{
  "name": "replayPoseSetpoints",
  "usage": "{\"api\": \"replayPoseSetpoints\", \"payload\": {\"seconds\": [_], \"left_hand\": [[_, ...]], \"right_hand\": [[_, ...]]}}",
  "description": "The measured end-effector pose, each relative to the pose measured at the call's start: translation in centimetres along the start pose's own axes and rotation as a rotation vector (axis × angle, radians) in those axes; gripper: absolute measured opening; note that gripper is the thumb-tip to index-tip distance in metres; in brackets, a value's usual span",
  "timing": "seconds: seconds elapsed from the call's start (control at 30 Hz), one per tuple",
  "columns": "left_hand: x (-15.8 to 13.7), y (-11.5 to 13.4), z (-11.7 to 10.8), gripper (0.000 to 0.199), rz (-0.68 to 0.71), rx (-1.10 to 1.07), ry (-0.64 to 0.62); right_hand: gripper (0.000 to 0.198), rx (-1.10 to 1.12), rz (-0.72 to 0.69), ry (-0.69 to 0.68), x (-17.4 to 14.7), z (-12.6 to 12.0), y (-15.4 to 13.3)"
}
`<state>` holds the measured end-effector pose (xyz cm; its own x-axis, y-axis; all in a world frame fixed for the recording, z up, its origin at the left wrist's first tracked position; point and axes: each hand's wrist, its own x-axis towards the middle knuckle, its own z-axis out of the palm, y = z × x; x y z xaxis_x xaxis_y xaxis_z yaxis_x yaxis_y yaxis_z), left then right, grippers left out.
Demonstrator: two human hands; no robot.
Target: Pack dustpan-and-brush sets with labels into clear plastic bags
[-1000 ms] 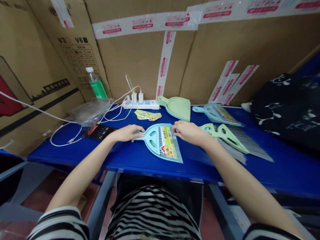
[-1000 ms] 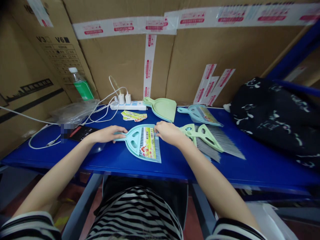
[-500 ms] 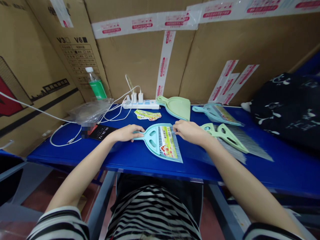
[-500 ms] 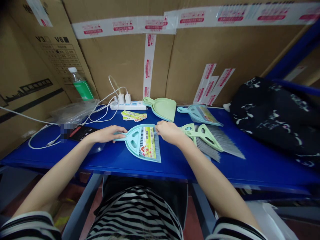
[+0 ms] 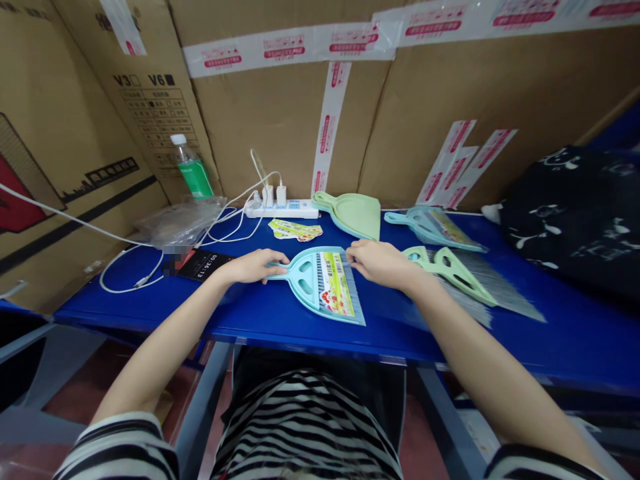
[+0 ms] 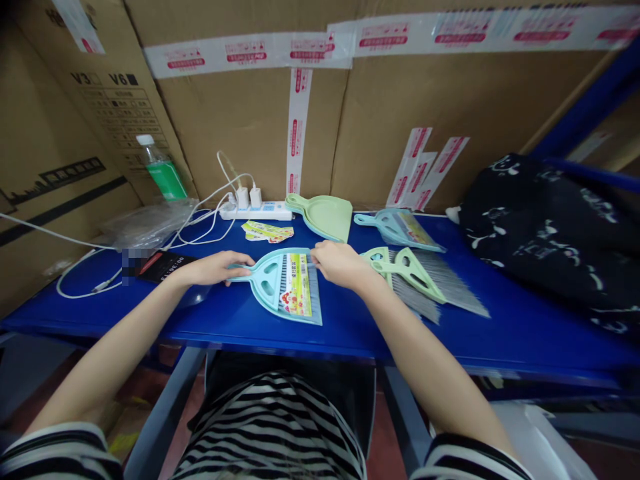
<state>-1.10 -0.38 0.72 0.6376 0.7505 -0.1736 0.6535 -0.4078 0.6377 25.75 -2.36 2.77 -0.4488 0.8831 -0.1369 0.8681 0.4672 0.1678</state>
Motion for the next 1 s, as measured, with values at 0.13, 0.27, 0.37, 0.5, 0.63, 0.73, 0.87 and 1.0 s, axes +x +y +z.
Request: {"api": "replayPoseSetpoints", "payload": {"seconds": [0.13,0.27,0.37,0.5,0.63,0.73,0.87,1.0], "left_hand": [[0.02,0.0,-0.01,0.031,-0.003,-0.001,0.001],[0.02,0.03,-0.04,0.032,-0.009,-0.002,-0.004],[-0.01,0.06,-0.07,0.032,-0.008,0.0,-0.003],[-0.01,0.11,-0.08,0.031,-0.008,0.002,-0.003],[0.02,0.12,-0.07,0.03,-0.001,-0.004,-0.004],[0.02,0.09,-0.06,0.029,0.005,-0.006,-0.001],[0.01,0.09,-0.05,0.03,0.001,-0.006,-0.001],[0.04,0.12,-0.02,0.031,-0.005,-0.002,-0.001]], "right_hand": [[0.023,0.006,0.001,0.012,-0.09,0.02,0.07],[0.024,0.046,0.016,0.04,-0.25,-0.17,0.22],[0.023,0.097,0.028,0.058,-0.32,-0.41,0.34],[0.017,0.124,-0.023,0.024,-0.2,-0.47,0.28],[0.016,0.089,-0.062,0.014,0.08,0.07,0.02],[0.02,0.057,-0.069,0.039,0.2,0.41,-0.08],[0.021,0.035,-0.062,0.024,0.16,0.28,-0.03],[0.02,0.033,-0.074,0.031,-0.02,-0.18,0.13]]}}
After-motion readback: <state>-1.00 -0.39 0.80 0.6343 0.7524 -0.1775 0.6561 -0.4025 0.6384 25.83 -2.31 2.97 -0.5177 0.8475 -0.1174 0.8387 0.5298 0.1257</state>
